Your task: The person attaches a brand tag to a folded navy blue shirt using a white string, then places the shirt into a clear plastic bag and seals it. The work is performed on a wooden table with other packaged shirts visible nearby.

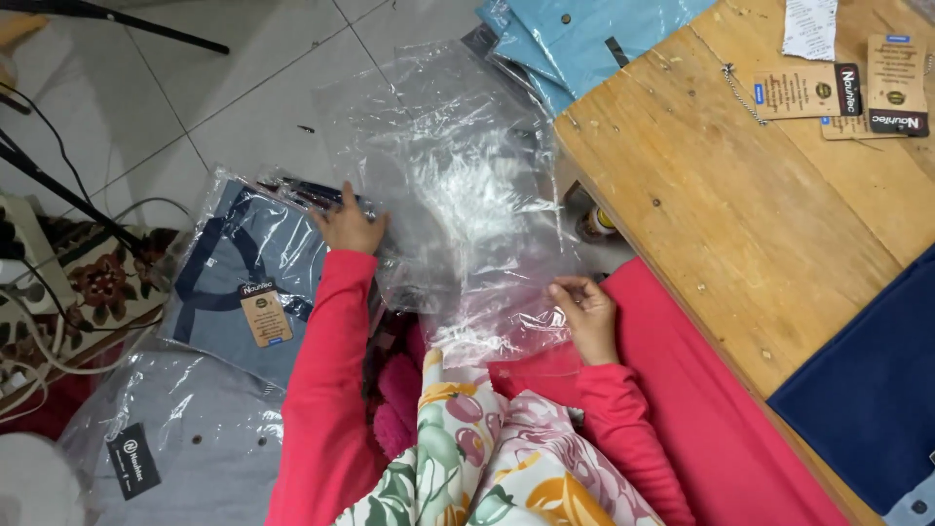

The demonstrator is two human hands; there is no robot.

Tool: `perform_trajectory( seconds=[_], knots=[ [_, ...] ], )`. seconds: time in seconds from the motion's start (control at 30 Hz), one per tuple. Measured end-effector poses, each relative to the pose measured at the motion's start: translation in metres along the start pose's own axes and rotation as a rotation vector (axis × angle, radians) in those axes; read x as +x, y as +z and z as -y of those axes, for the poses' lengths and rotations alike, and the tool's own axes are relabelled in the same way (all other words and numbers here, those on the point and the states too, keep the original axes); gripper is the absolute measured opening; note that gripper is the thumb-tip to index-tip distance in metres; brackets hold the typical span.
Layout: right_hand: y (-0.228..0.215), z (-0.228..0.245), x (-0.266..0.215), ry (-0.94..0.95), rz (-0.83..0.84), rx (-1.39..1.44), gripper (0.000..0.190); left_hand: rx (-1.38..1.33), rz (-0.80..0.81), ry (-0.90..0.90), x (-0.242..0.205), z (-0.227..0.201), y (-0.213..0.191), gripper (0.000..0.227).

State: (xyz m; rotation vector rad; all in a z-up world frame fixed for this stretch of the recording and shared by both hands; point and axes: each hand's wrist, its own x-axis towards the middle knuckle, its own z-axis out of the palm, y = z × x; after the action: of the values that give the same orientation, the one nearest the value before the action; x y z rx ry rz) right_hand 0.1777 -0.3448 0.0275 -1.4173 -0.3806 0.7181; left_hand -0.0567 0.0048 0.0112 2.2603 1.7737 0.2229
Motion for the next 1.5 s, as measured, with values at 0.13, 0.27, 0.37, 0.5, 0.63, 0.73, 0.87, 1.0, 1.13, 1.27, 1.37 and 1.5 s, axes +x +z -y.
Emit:
perform_trajectory(
  seconds=[0.13, 0.27, 0.37, 0.5, 0.63, 0.73, 0.87, 1.0, 1.13, 1.27, 1.37, 1.5],
  knots=[
    [-0.003, -0.026, 0.010, 0.043, -0.047, -0.208, 0.030, 0.037, -0.031, 0.049, 0.019, 0.025, 0.036, 0.060],
    [0.010, -0.022, 0.016, 0.051, -0.055, -0.427, 0.053, -0.468, -0.488, 0.427, -0.003, 0.003, -0.060, 0.050],
    [0.030, -0.003, 0.017, 0.038, 0.029, -0.541, 0.069, -0.654, -0.482, 0.589, -0.049, -0.040, -0.191, 0.034],
    [0.035, 0.017, 0.013, 0.003, 0.056, -0.600, 0.078, -0.895, -0.436, 0.713, -0.087, -0.068, -0.280, 0.030],
    [0.033, 0.039, 0.002, -0.079, 0.160, -0.486, 0.078, -1.411, -0.098, 0.865, -0.119, -0.093, -0.318, 0.022],
    [0.028, 0.031, 0.003, -0.048, 0.169, -0.475, 0.062, -2.031, 0.380, 0.845, -0.133, -0.115, -0.281, 0.027],
    [0.025, -0.006, 0.016, 0.044, 0.190, -0.182, 0.032, -2.619, 1.069, 0.750, -0.171, -0.169, -0.216, 0.022],
    [0.000, -0.018, 0.034, 0.317, 0.282, 0.311, 0.062, -2.948, 1.381, 0.412, -0.205, -0.193, -0.129, 0.034],
    [0.009, -0.032, 0.042, 0.341, 0.295, 0.459, 0.070, -2.873, 1.514, -0.006, -0.221, -0.178, -0.073, 0.048],
    [0.018, -0.053, 0.048, 0.368, 0.295, 0.621, 0.079, -2.992, 1.919, -0.514, -0.259, -0.180, -0.109, 0.048],
    [0.018, -0.063, 0.037, 0.394, 0.274, 0.737, 0.086, -2.884, 2.081, -0.577, -0.311, -0.173, -0.028, 0.061],
    [0.026, -0.070, 0.060, 0.382, 0.279, 0.888, 0.096, -2.926, 1.945, -0.493, -0.281, -0.159, 0.008, 0.066]
  ],
)
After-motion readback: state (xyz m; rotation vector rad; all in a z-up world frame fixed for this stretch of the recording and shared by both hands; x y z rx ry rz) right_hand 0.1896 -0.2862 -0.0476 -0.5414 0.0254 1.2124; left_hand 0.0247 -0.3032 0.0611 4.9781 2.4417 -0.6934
